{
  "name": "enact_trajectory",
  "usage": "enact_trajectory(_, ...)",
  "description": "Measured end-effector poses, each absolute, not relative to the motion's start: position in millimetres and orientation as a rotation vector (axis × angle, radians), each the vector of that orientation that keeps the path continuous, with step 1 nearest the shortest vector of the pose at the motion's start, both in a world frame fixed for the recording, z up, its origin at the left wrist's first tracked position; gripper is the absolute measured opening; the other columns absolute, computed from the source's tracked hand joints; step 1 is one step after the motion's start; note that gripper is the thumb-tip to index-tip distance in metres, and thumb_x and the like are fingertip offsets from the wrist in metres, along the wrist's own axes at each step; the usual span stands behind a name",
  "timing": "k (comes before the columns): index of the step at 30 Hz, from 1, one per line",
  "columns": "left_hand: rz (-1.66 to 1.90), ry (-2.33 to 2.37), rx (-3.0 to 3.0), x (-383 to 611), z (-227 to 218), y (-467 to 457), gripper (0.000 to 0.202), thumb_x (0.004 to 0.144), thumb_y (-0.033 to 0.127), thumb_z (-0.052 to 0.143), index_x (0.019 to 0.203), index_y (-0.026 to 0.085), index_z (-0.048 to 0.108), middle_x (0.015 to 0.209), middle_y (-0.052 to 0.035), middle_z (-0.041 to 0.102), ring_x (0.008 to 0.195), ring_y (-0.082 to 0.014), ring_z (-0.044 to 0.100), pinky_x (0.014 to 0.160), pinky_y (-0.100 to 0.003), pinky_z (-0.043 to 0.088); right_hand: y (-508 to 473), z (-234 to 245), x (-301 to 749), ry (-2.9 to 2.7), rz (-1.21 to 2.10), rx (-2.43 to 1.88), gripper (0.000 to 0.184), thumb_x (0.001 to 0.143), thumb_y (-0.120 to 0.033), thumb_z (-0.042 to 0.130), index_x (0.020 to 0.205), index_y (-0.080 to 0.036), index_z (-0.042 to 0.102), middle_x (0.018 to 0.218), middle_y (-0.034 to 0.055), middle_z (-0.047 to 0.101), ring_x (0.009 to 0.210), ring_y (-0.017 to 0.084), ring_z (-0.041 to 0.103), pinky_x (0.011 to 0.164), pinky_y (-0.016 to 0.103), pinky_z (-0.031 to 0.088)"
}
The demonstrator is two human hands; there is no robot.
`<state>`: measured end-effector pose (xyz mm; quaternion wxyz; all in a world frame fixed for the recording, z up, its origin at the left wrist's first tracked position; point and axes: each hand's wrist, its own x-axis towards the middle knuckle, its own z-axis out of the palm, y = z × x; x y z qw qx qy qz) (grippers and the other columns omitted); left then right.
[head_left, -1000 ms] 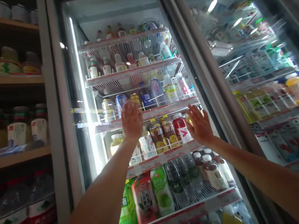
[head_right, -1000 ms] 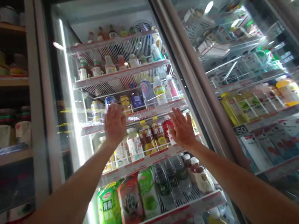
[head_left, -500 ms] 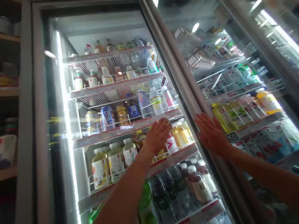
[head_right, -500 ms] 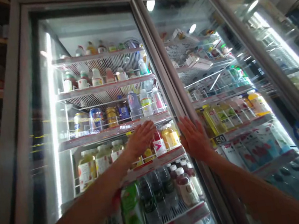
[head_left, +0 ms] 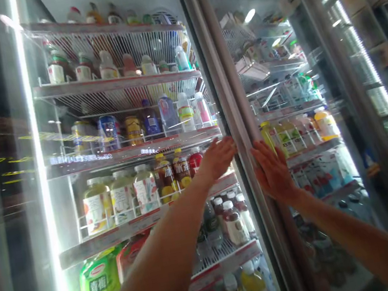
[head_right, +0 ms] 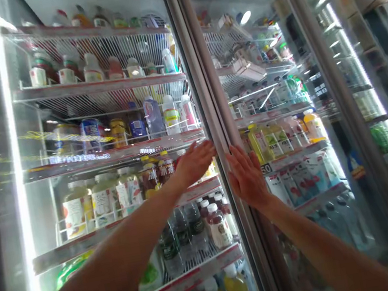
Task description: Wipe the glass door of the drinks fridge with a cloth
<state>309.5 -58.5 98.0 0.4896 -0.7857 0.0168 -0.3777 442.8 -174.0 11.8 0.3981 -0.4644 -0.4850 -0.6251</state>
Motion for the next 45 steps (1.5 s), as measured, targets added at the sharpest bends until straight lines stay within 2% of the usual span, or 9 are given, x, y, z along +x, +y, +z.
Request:
enact_trajectory(3, -0.946, -0.009, -1.915, 295.6, 78.7, -55.9, 0.038, 0.093, 0.018, 0.032, 0.126, 0.011, 0.048, 0.141, -0.0134, 0.043, 0.134, -0.0265, 0.033, 0.108, -0.049, 0.028, -175.9, 9.6, 441.5, -1.249, -1.591, -1.184, 0.051, 0.089, -0.021, 0.04, 0.139, -0.018, 0.032, 0.141, 0.014, 0.043, 0.137, 0.023, 0.03, 0.111, 0.047, 0.022)
enact_trajectory(8, -0.56, 0.399, -1.931, 272.3, 15.7, -53.7, 0.033, 0.09, 0.028, 0.042, 0.12, 0.022, 0.054, 0.133, -0.0008, 0.053, 0.128, -0.0152, 0.042, 0.109, -0.033, 0.03, -171.9, 0.5, 434.2, -1.261, -1.577, -1.218, 0.05, 0.087, -0.019, 0.039, 0.137, -0.018, 0.035, 0.14, 0.0124, 0.045, 0.136, 0.022, 0.031, 0.111, 0.047, 0.022)
enact_trajectory(14, -0.87, -0.061, -1.969, 275.9, 12.9, -55.8, 0.041, 0.09, 0.023, 0.04, 0.13, 0.016, 0.044, 0.144, -0.0086, 0.04, 0.135, -0.0224, 0.031, 0.11, -0.043, 0.025, -172.1, -7.4, 426.8, -1.226, -1.552, -1.233, 0.053, 0.088, -0.02, 0.039, 0.141, -0.019, 0.03, 0.142, 0.0124, 0.042, 0.138, 0.022, 0.029, 0.111, 0.046, 0.022)
enact_trajectory(19, -0.604, 0.314, -2.019, 289.0, -36.3, -60.9, 0.032, 0.089, 0.022, 0.042, 0.119, 0.019, 0.055, 0.133, -0.0032, 0.053, 0.128, -0.0159, 0.041, 0.109, -0.035, 0.027, -178.8, -21.2, 431.5, -1.268, -1.537, -1.278, 0.055, 0.088, -0.019, 0.037, 0.143, -0.02, 0.027, 0.142, 0.0117, 0.042, 0.137, 0.023, 0.03, 0.111, 0.048, 0.022)
enact_trajectory(25, -0.754, 0.106, -2.052, 310.1, -35.2, -70.5, 0.036, 0.089, 0.019, 0.041, 0.123, 0.011, 0.051, 0.137, -0.0129, 0.047, 0.131, -0.0241, 0.038, 0.107, -0.044, 0.029, -184.0, -32.3, 445.8, -1.201, -1.521, -1.316, 0.053, 0.088, -0.02, 0.038, 0.141, -0.02, 0.03, 0.142, 0.0124, 0.042, 0.136, 0.024, 0.031, 0.11, 0.048, 0.023)
enact_trajectory(30, -0.549, 0.428, -2.039, 300.7, -67.0, -71.0, 0.023, 0.091, 0.024, 0.042, 0.1, 0.024, 0.063, 0.119, 0.0037, 0.062, 0.121, -0.0113, 0.047, 0.105, -0.029, 0.032, -190.3, -41.3, 443.9, -1.309, -1.559, -1.328, 0.052, 0.087, -0.017, 0.039, 0.138, -0.019, 0.033, 0.142, 0.0129, 0.042, 0.138, 0.023, 0.028, 0.111, 0.048, 0.022)
enact_trajectory(35, -0.746, 0.12, -2.002, 292.2, -49.7, -60.7, 0.035, 0.091, 0.021, 0.04, 0.124, 0.019, 0.051, 0.139, -0.0044, 0.047, 0.132, -0.0201, 0.036, 0.109, -0.042, 0.026, -182.9, -48.6, 437.4, -1.3, -1.573, -1.313, 0.046, 0.087, -0.017, 0.039, 0.133, -0.016, 0.04, 0.139, 0.0158, 0.045, 0.138, 0.024, 0.028, 0.11, 0.049, 0.023)
enact_trajectory(41, -0.6, 0.358, -1.985, 258.4, -70.8, -54.1, 0.032, 0.092, 0.024, 0.037, 0.119, 0.02, 0.055, 0.13, -0.0012, 0.055, 0.126, -0.0156, 0.044, 0.106, -0.034, 0.031, -171.0, -66.3, 427.2, -1.413, -1.524, -1.333, 0.05, 0.087, -0.017, 0.039, 0.137, -0.017, 0.038, 0.14, 0.0128, 0.044, 0.138, 0.023, 0.029, 0.11, 0.051, 0.024)
enact_trajectory(45, -0.721, 0.196, -1.983, 240.2, -69.2, -46.7, 0.036, 0.092, 0.023, 0.038, 0.125, 0.019, 0.05, 0.139, -0.0029, 0.047, 0.133, -0.0198, 0.035, 0.109, -0.04, 0.027, -165.2, -78.4, 419.6, -1.418, -1.53, -1.352, 0.051, 0.086, -0.016, 0.039, 0.137, -0.017, 0.038, 0.14, 0.0117, 0.046, 0.138, 0.022, 0.028, 0.111, 0.05, 0.022)
